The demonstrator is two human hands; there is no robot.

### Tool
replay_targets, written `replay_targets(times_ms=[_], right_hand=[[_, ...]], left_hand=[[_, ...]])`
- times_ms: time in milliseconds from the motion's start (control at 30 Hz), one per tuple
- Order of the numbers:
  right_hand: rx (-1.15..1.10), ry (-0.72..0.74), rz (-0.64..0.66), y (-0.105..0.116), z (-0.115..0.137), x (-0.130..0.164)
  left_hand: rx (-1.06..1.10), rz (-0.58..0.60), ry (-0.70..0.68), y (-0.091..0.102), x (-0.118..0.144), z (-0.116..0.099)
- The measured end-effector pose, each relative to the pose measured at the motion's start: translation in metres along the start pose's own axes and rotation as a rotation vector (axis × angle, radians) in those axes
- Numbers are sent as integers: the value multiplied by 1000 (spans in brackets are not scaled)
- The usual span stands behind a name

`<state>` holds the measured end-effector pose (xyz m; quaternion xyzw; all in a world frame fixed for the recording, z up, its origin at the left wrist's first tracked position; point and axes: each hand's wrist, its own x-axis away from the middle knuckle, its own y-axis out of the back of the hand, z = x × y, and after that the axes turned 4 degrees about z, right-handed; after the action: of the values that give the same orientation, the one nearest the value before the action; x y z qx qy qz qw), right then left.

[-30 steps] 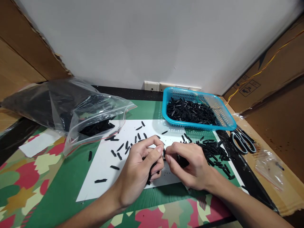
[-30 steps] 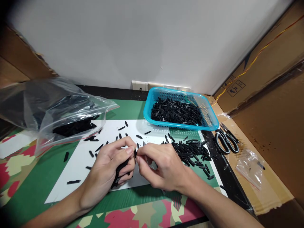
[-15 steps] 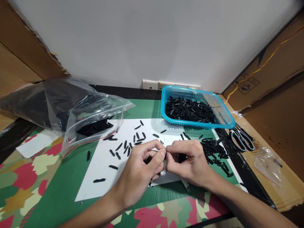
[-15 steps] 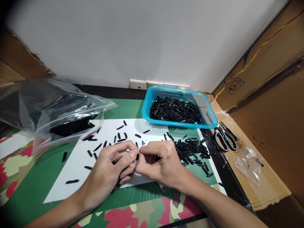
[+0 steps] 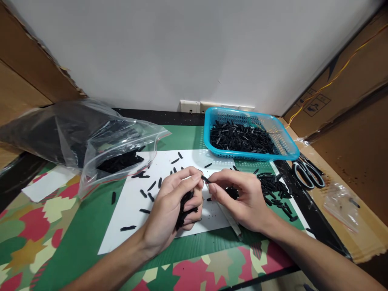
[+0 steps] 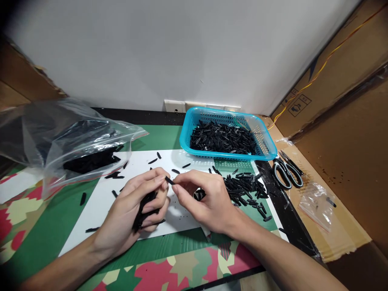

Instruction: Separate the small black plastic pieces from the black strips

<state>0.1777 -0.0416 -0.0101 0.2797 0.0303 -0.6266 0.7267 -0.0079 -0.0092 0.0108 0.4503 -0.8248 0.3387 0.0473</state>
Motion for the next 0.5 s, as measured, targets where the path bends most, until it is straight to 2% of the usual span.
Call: replay_targets(times_ms=[233,500], right_hand=[[20,50,-15,3,3,-1],[129,189,-42,3,-1,-1]], left_hand=[[-15,34,-24,-1,1,1],[-37,69,-14,0,1,3]])
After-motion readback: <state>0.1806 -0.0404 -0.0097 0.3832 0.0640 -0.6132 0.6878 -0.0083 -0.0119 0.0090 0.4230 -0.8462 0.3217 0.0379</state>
